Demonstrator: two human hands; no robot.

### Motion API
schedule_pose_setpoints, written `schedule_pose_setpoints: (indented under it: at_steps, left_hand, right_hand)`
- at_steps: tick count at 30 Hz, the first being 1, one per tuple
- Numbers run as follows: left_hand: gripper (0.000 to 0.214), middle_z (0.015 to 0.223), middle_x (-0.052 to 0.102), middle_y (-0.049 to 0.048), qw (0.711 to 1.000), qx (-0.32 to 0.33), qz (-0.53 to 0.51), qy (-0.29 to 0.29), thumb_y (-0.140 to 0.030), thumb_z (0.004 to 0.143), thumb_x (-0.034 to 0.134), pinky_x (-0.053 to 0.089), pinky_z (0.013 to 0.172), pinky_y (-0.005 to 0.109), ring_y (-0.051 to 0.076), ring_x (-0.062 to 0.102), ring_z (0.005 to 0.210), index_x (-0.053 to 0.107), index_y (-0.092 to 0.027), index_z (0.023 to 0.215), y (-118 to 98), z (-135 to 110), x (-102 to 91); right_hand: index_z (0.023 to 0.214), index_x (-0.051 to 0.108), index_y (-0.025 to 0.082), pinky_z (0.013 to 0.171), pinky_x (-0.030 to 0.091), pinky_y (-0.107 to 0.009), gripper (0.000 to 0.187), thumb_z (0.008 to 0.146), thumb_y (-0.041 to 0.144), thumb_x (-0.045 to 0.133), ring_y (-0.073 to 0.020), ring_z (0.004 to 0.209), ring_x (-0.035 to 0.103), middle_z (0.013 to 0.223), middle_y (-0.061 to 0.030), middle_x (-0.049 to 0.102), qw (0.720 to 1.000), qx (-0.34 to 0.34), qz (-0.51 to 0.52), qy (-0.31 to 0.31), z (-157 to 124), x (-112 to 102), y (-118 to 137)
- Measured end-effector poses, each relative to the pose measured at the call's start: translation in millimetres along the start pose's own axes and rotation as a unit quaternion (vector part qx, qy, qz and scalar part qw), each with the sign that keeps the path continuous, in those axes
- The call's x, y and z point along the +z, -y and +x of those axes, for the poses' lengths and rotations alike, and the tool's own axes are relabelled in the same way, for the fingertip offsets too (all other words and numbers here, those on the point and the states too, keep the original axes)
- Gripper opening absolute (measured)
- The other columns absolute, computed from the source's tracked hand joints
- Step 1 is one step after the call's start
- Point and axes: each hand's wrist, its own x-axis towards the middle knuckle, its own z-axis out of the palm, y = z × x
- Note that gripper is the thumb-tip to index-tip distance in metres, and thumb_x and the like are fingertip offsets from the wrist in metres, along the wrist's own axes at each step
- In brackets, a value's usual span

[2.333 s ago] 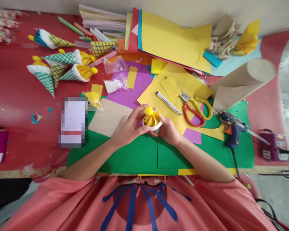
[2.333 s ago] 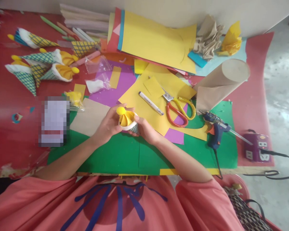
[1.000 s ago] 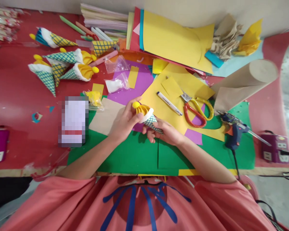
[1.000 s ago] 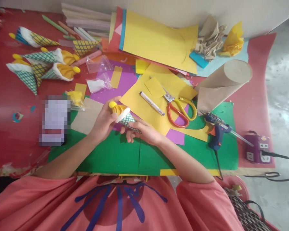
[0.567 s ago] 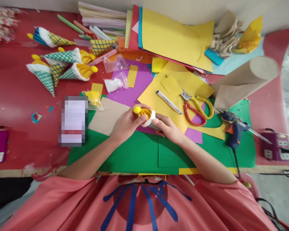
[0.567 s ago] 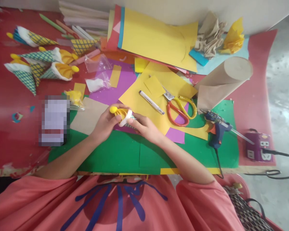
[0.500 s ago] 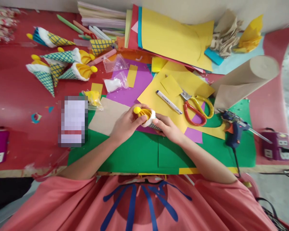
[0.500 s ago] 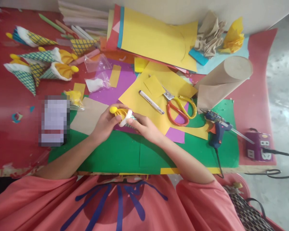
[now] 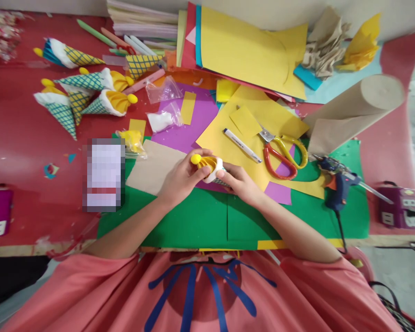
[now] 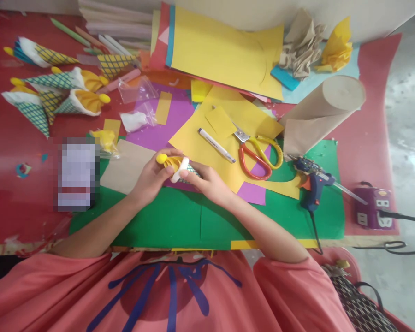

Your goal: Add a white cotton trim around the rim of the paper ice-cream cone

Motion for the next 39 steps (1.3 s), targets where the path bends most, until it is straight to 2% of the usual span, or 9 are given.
schedule_pose_setpoints:
  at_steps: [4, 11, 18, 22, 26, 30, 39]
  left_hand:
    - [0.056, 0.120, 0.070, 0.0082, 1.000, -0.004, -0.019, -0.009, -0.063, 0.083, 0.063, 0.051, 0.094, 0.035, 0.024, 0.068, 0.107, 0.059, -0.023, 0.121, -0.6, 0.0, 0.3]
    - [0.056, 0.123, 0.069, 0.0078, 1.000, -0.004, 0.006, -0.002, -0.065, 0.084, 0.059, 0.051, 0.094, 0.035, 0.024, 0.066, 0.110, 0.058, -0.023, 0.122, 0.9, 0.4, 0.3]
    - [0.047, 0.125, 0.067, 0.0069, 1.000, -0.003, -0.021, 0.008, -0.057, 0.088, 0.060, 0.051, 0.094, 0.034, 0.023, 0.065, 0.112, 0.056, -0.024, 0.121, 4.4, 0.3, -1.4]
    - [0.044, 0.125, 0.068, 0.0063, 0.999, -0.002, -0.042, 0.007, -0.053, 0.088, 0.062, 0.051, 0.094, 0.033, 0.022, 0.065, 0.110, 0.057, -0.024, 0.121, 5.5, 0.4, -1.9]
    - [0.047, 0.124, 0.068, 0.0065, 0.999, -0.008, -0.040, 0.006, -0.056, 0.086, 0.063, 0.051, 0.094, 0.033, 0.023, 0.065, 0.111, 0.057, -0.024, 0.121, 4.3, 0.8, -1.6]
    - [0.053, 0.123, 0.068, 0.0082, 1.000, -0.011, -0.026, 0.001, -0.059, 0.086, 0.061, 0.050, 0.095, 0.034, 0.024, 0.066, 0.110, 0.056, -0.023, 0.124, 4.3, 0.8, -1.2]
    - [0.047, 0.124, 0.067, 0.0067, 1.000, 0.003, -0.022, 0.007, -0.056, 0.089, 0.059, 0.052, 0.094, 0.033, 0.023, 0.066, 0.112, 0.055, -0.025, 0.124, 9.0, 1.7, -2.4]
  right_hand:
    - [0.098, 0.065, 0.014, 0.055, 0.033, -0.023, 0.047, 0.093, 0.059, 0.053, -0.0104, 0.061, 0.041, 0.070, 0.0024, 0.049, 1.000, 0.001, 0.006, -0.001, -0.2, 0.3, 0.4]
    - [0.099, 0.065, 0.014, 0.054, 0.032, -0.023, 0.048, 0.093, 0.060, 0.053, -0.0101, 0.059, 0.040, 0.067, 0.0032, 0.047, 1.000, 0.007, 0.009, 0.004, -0.5, -0.1, 0.0]
    - [0.106, 0.065, 0.014, 0.053, 0.033, -0.023, 0.049, 0.094, 0.059, 0.051, -0.0094, 0.057, 0.039, 0.068, 0.0033, 0.047, 1.000, 0.009, 0.010, 0.009, -0.6, -0.5, 0.2]
    - [0.104, 0.065, 0.014, 0.053, 0.033, -0.023, 0.048, 0.094, 0.059, 0.052, -0.0096, 0.058, 0.040, 0.069, 0.0031, 0.048, 1.000, 0.005, 0.009, 0.005, -1.0, -0.4, 1.1]
    - [0.099, 0.064, 0.014, 0.053, 0.033, -0.023, 0.048, 0.094, 0.060, 0.052, -0.0094, 0.057, 0.040, 0.067, 0.0037, 0.046, 1.000, 0.007, 0.014, 0.008, -1.4, -0.5, 2.0]
    - [0.101, 0.063, 0.014, 0.052, 0.033, -0.023, 0.048, 0.094, 0.060, 0.052, -0.0089, 0.055, 0.040, 0.066, 0.0043, 0.045, 1.000, 0.010, 0.019, 0.013, -1.3, -0.9, 1.9]
    - [0.105, 0.063, 0.013, 0.052, 0.034, -0.022, 0.050, 0.094, 0.060, 0.053, -0.0082, 0.054, 0.040, 0.064, 0.0054, 0.044, 0.999, 0.013, 0.023, 0.020, -1.5, -1.1, 2.6]
